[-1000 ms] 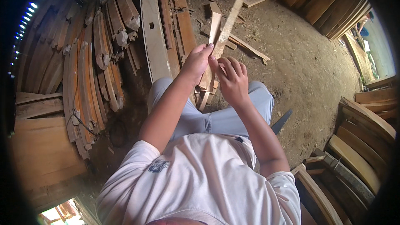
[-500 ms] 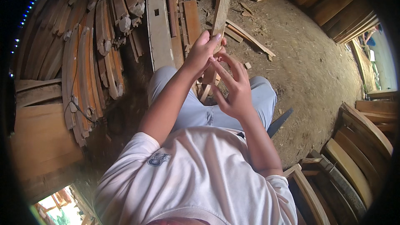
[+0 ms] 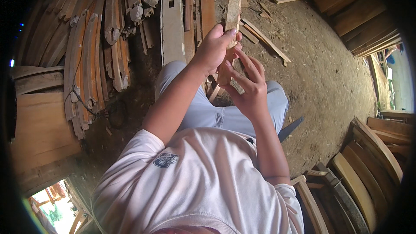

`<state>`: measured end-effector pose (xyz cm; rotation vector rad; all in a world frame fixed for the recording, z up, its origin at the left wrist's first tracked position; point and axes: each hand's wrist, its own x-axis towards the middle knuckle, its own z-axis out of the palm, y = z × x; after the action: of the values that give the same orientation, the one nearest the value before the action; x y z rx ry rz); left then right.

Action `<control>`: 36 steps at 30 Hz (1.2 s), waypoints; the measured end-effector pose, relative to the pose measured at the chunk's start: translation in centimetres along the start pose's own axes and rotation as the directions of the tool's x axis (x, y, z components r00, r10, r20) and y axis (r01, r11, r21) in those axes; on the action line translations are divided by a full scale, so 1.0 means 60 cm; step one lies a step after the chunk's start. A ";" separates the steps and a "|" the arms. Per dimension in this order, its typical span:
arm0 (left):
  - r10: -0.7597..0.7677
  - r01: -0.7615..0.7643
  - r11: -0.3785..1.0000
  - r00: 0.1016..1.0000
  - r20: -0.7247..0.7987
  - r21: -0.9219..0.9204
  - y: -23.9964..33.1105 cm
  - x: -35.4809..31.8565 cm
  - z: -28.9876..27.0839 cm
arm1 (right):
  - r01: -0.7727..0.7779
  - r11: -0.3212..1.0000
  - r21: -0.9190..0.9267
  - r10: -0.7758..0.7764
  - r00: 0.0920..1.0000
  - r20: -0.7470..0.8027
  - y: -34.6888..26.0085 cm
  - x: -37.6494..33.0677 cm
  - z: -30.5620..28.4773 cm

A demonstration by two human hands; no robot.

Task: The person sits on the ground in a workshop and uses a hand saw to cut thin wooden strips into smaller pieces. They handle the wood pieces, inspect them, and place them into a wooden crate. The person also walks around the workshop to gather more wood and interacts with other workers.

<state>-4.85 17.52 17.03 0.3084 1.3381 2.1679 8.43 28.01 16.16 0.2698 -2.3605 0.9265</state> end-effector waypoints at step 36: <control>0.336 -0.291 0.351 0.926 0.170 0.890 -0.077 -0.119 -0.036 | -0.458 0.555 0.695 0.632 0.775 0.007 0.009 0.015 -0.021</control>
<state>1.52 13.38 12.69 1.0179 2.5967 1.4193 8.07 29.26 17.10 -0.3524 -1.7875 1.9933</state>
